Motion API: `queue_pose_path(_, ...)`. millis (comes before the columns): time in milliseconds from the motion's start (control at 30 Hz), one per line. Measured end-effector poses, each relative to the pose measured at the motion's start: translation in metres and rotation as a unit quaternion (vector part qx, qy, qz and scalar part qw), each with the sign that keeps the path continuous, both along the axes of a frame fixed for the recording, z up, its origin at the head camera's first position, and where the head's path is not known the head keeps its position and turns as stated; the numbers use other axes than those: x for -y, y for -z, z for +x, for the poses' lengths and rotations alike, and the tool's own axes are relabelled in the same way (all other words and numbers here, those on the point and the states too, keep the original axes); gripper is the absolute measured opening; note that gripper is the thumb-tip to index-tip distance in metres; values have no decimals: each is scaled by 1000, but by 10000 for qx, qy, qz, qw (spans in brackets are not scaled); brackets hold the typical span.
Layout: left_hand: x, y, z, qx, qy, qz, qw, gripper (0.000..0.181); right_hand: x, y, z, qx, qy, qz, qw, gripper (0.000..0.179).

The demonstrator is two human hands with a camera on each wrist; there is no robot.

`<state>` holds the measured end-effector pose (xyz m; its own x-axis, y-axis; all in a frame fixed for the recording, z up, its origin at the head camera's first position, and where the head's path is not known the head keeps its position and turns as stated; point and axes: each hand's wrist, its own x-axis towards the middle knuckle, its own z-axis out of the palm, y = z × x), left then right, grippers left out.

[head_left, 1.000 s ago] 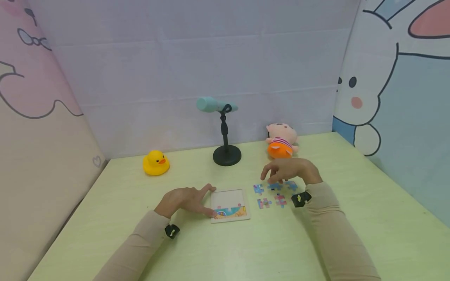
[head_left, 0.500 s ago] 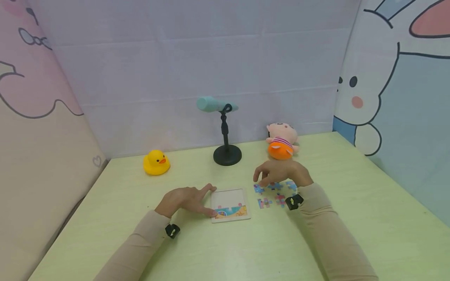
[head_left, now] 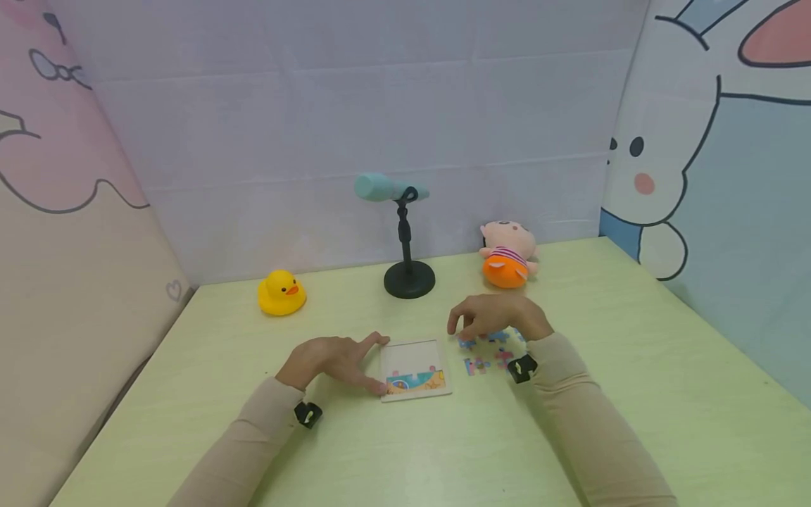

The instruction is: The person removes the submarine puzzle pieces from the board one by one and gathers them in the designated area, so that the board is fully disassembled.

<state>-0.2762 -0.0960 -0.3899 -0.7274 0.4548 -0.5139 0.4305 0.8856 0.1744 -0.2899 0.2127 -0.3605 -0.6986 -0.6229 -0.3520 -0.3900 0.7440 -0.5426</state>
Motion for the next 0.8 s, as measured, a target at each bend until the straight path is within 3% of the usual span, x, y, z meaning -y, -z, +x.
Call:
queue_pose_path(467,0,-1,1,23,-5,-18,10000,96,14,4,2,-72,-21,-62,10000,18)
queue_pose_path(800,0,-2,1,30,-19,-48,10000,96,32,5,6,-173,-244,122,9995,17)
